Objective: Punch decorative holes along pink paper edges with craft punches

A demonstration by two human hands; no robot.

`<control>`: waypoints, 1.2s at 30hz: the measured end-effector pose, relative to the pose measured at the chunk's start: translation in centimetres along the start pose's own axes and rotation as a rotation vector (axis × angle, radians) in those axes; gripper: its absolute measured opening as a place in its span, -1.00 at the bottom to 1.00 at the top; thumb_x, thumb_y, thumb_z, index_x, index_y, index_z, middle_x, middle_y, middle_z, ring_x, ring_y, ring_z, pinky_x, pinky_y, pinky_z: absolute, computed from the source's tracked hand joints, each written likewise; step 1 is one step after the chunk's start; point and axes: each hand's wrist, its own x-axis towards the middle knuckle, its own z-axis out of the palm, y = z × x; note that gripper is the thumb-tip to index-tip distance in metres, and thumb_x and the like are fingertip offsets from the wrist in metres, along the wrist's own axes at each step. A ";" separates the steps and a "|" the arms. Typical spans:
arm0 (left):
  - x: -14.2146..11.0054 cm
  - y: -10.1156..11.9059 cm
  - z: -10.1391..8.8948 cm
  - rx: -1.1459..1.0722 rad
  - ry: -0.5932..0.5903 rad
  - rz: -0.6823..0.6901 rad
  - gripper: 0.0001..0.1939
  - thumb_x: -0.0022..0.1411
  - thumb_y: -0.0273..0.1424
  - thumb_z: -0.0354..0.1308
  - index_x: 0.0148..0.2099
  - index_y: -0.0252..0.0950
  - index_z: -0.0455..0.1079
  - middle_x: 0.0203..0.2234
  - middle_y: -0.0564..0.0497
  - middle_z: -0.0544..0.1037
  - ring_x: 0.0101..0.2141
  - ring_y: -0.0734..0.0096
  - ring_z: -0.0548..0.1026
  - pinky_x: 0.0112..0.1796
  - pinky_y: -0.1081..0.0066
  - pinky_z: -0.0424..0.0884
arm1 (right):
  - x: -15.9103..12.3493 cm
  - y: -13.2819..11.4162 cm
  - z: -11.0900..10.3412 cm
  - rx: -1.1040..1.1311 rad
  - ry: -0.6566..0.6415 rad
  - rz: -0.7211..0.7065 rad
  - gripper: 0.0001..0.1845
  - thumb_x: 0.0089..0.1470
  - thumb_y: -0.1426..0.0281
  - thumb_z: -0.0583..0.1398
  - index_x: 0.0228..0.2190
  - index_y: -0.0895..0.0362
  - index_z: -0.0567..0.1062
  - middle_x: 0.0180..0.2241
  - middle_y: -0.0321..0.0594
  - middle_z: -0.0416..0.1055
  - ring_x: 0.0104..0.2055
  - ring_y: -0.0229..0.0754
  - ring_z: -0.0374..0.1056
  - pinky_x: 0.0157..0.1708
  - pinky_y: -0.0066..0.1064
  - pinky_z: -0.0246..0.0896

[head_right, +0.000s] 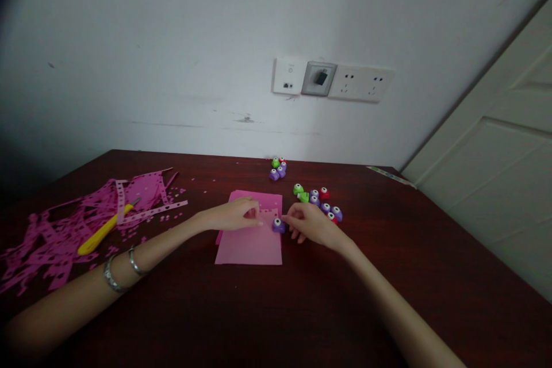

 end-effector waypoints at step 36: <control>3.8 1.7 0.0 -0.413 -0.270 -0.278 -0.42 0.18 0.04 -0.20 -0.50 -0.34 0.34 -0.63 -0.03 0.38 -0.66 0.54 0.24 -0.59 0.44 0.14 | 1.1 -0.9 0.5 -0.011 -0.227 0.206 -0.34 -0.03 -0.12 0.01 -0.74 0.19 0.32 -0.85 -0.34 0.20 -0.86 -0.46 0.01 -0.88 -0.61 -0.11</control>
